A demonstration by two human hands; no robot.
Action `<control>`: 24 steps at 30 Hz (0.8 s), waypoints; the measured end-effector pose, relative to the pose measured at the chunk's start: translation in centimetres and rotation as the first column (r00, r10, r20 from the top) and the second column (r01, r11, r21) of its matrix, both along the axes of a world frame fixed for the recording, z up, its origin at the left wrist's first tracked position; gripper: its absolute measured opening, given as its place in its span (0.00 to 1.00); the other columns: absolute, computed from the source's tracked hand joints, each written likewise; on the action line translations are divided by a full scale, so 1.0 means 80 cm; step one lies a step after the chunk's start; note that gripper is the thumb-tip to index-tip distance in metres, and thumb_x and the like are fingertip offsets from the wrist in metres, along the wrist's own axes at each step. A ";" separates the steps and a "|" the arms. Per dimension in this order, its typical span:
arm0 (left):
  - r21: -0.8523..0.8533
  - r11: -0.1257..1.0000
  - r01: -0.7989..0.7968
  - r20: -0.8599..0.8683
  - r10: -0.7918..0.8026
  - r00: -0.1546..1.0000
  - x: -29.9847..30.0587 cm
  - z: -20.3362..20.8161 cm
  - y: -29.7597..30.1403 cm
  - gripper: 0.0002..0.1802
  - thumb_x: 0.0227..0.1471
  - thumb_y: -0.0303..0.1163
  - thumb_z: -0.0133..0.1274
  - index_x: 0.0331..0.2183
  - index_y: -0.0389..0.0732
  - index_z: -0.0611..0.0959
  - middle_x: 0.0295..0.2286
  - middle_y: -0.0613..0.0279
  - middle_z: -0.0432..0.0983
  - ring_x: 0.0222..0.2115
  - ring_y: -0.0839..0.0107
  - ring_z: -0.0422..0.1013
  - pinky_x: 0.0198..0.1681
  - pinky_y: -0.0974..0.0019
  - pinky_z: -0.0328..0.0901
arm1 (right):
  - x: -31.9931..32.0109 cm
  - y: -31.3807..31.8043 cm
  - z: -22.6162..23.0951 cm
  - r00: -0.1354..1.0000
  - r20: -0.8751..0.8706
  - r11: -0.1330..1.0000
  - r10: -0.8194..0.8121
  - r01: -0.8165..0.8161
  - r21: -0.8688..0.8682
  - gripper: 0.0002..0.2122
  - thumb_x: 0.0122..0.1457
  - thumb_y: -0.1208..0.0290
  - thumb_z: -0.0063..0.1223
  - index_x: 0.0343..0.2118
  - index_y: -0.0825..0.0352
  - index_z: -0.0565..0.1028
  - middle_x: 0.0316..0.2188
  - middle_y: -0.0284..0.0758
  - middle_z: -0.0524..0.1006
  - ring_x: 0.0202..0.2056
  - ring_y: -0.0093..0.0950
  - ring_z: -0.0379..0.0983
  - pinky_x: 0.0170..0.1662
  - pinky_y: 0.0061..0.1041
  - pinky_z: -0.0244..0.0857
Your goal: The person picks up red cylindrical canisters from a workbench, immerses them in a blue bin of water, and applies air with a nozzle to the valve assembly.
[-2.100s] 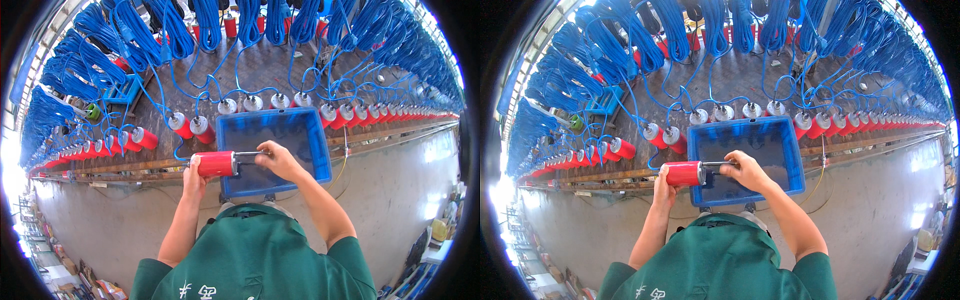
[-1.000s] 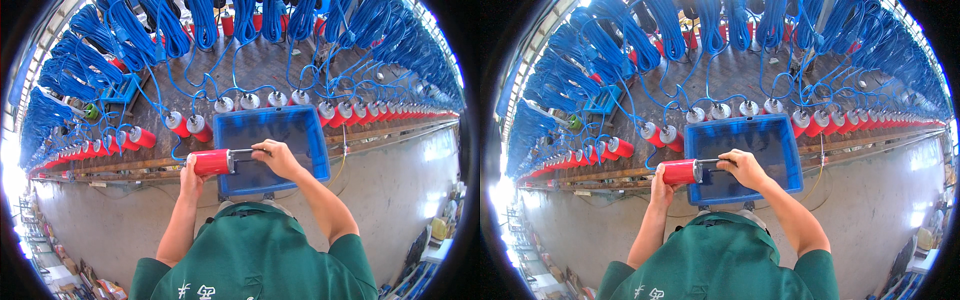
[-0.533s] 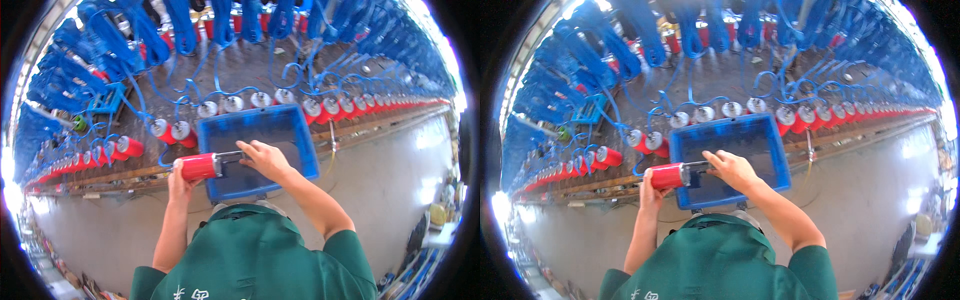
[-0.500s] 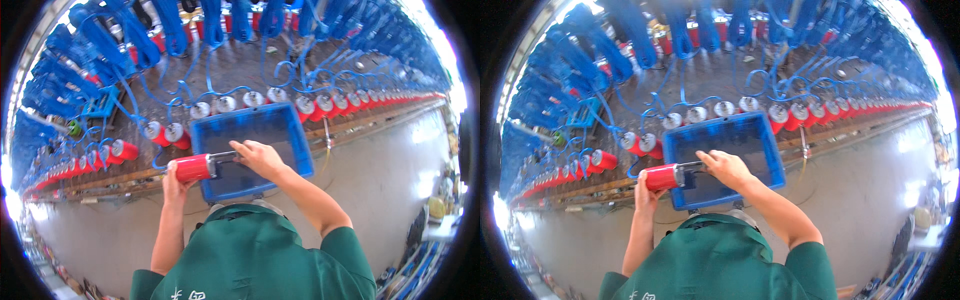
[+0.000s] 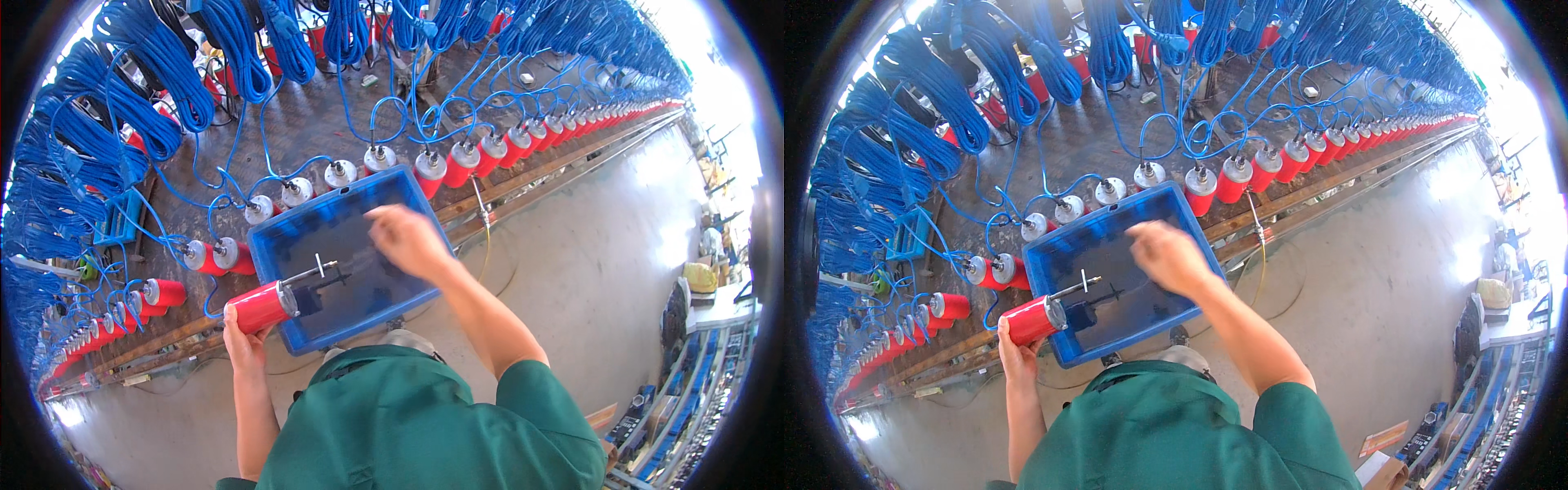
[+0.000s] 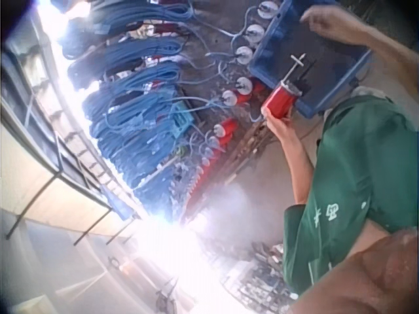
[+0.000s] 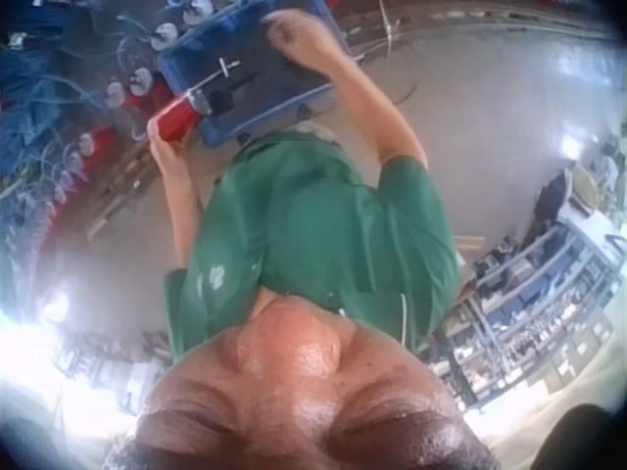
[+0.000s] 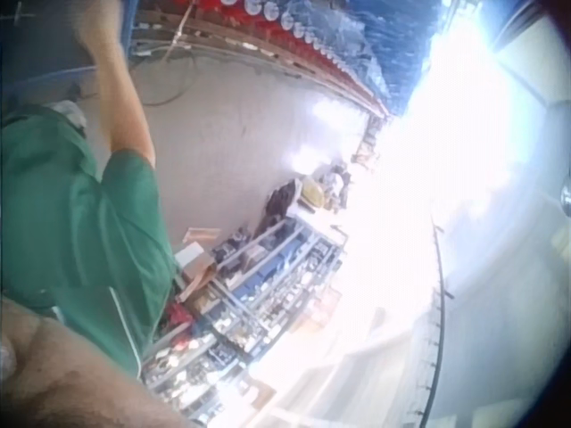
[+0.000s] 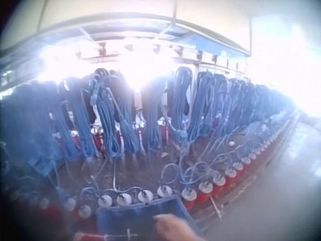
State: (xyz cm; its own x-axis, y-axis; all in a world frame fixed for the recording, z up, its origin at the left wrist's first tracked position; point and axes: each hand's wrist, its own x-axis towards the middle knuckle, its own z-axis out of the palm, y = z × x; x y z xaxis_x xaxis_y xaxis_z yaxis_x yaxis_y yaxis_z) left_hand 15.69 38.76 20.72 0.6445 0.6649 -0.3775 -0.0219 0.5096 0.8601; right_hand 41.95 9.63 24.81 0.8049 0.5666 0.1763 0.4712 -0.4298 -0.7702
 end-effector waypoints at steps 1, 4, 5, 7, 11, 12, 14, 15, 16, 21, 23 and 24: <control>0.006 1.000 -0.027 -0.015 0.027 1.000 0.001 0.002 -0.002 0.31 0.68 0.56 0.51 0.55 0.39 0.76 0.48 0.51 0.81 0.47 0.53 0.82 0.48 0.45 0.81 | 0.021 -0.028 0.004 0.975 -0.109 0.981 -0.191 0.194 0.017 0.12 0.65 0.69 0.58 0.51 0.61 0.82 0.38 0.42 0.84 0.42 0.42 0.84 0.47 0.36 0.76; -0.011 1.000 -0.012 -0.013 0.012 1.000 0.004 0.000 -0.003 0.32 0.67 0.59 0.52 0.55 0.40 0.76 0.48 0.52 0.81 0.48 0.54 0.81 0.48 0.47 0.81 | 0.117 -0.140 -0.088 0.821 0.179 0.827 -0.541 0.559 -0.062 0.09 0.64 0.69 0.59 0.44 0.66 0.80 0.39 0.45 0.82 0.44 0.44 0.81 0.49 0.42 0.74; -0.033 0.999 -0.011 -0.020 0.011 1.000 0.006 -0.004 -0.003 0.33 0.66 0.60 0.52 0.55 0.40 0.76 0.48 0.52 0.81 0.48 0.54 0.81 0.48 0.47 0.81 | 0.140 -0.178 -0.129 0.758 0.266 0.751 -0.596 0.643 -0.150 0.10 0.64 0.68 0.59 0.45 0.66 0.79 0.42 0.47 0.81 0.47 0.46 0.80 0.51 0.44 0.73; -0.023 1.000 -0.013 -0.023 0.013 1.000 0.003 -0.004 -0.004 0.33 0.66 0.60 0.53 0.55 0.40 0.76 0.49 0.53 0.82 0.48 0.55 0.81 0.48 0.48 0.81 | 0.165 -0.215 -0.175 0.732 0.202 0.615 -0.651 0.665 -0.424 0.12 0.65 0.67 0.58 0.48 0.65 0.77 0.47 0.50 0.79 0.53 0.50 0.77 0.55 0.47 0.71; -0.047 0.998 -0.043 -0.055 0.040 0.998 -0.001 -0.007 -0.002 0.35 0.66 0.63 0.53 0.55 0.41 0.76 0.49 0.55 0.82 0.48 0.57 0.81 0.49 0.51 0.80 | 0.184 -0.217 -0.202 0.761 0.237 0.543 -0.603 0.610 -0.577 0.11 0.66 0.66 0.56 0.47 0.65 0.77 0.50 0.49 0.80 0.54 0.51 0.78 0.55 0.50 0.73; -0.047 0.998 -0.043 -0.056 0.040 0.998 -0.001 -0.008 -0.002 0.35 0.66 0.63 0.53 0.55 0.41 0.76 0.49 0.55 0.82 0.48 0.57 0.81 0.49 0.51 0.80 | 0.193 -0.218 -0.204 0.761 0.236 0.543 -0.604 0.610 -0.577 0.11 0.66 0.66 0.56 0.47 0.65 0.77 0.50 0.49 0.80 0.54 0.51 0.78 0.55 0.50 0.73; -0.023 1.000 0.000 -0.015 0.000 1.000 -0.002 -0.007 -0.002 0.34 0.66 0.63 0.52 0.56 0.43 0.76 0.49 0.56 0.82 0.48 0.58 0.81 0.49 0.53 0.80 | 0.207 -0.216 -0.197 0.782 0.143 0.519 -0.606 0.526 -0.674 0.14 0.66 0.66 0.55 0.51 0.66 0.75 0.52 0.49 0.79 0.57 0.52 0.76 0.59 0.49 0.72; -0.023 1.000 0.003 -0.016 -0.003 1.000 -0.002 -0.007 -0.002 0.34 0.66 0.63 0.52 0.56 0.43 0.76 0.49 0.56 0.82 0.48 0.58 0.81 0.49 0.53 0.80 | 0.208 -0.217 -0.194 0.781 0.142 0.517 -0.609 0.527 -0.674 0.14 0.66 0.66 0.55 0.51 0.66 0.75 0.52 0.49 0.79 0.57 0.52 0.76 0.59 0.49 0.72; -0.020 1.000 0.012 -0.008 -0.012 1.000 -0.003 -0.007 -0.001 0.34 0.66 0.64 0.52 0.56 0.43 0.76 0.49 0.57 0.82 0.48 0.59 0.81 0.49 0.53 0.80 | 0.208 -0.210 -0.189 0.804 0.114 0.520 -0.584 0.478 -0.708 0.15 0.67 0.68 0.53 0.54 0.66 0.73 0.55 0.48 0.77 0.60 0.49 0.74 0.61 0.46 0.71; -0.023 1.000 0.020 -0.018 -0.021 1.000 0.002 -0.006 0.001 0.34 0.67 0.63 0.51 0.56 0.44 0.76 0.49 0.57 0.82 0.47 0.60 0.81 0.48 0.54 0.80 | 0.201 -0.215 -0.178 0.821 -0.001 0.526 -0.570 0.364 -0.769 0.15 0.68 0.70 0.49 0.56 0.68 0.70 0.53 0.53 0.80 0.57 0.50 0.78 0.60 0.48 0.73; -0.054 0.998 -0.011 -0.084 0.007 0.996 0.004 -0.011 0.006 0.33 0.67 0.63 0.51 0.56 0.44 0.76 0.49 0.57 0.82 0.47 0.59 0.81 0.48 0.54 0.80 | 0.198 -0.221 -0.183 0.812 0.006 0.535 -0.583 0.390 -0.750 0.15 0.68 0.69 0.49 0.54 0.69 0.70 0.50 0.57 0.81 0.53 0.51 0.81 0.57 0.50 0.74; -0.052 0.999 -0.016 -0.086 0.011 0.996 -0.001 -0.009 0.008 0.33 0.67 0.63 0.51 0.56 0.44 0.76 0.49 0.57 0.82 0.47 0.59 0.81 0.48 0.54 0.80 | 0.186 -0.215 -0.164 0.818 -0.027 0.585 -0.575 0.388 -0.712 0.15 0.67 0.69 0.49 0.53 0.69 0.70 0.51 0.58 0.81 0.54 0.52 0.80 0.57 0.50 0.74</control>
State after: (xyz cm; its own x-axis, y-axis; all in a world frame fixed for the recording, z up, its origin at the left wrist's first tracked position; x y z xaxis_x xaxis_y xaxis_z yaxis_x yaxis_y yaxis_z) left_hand 15.64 39.42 19.96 0.5993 0.6514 -0.4653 0.0432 0.5541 0.8313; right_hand 56.80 -7.55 11.65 0.9530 -0.0302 -0.3015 -0.1085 -0.9630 -0.2465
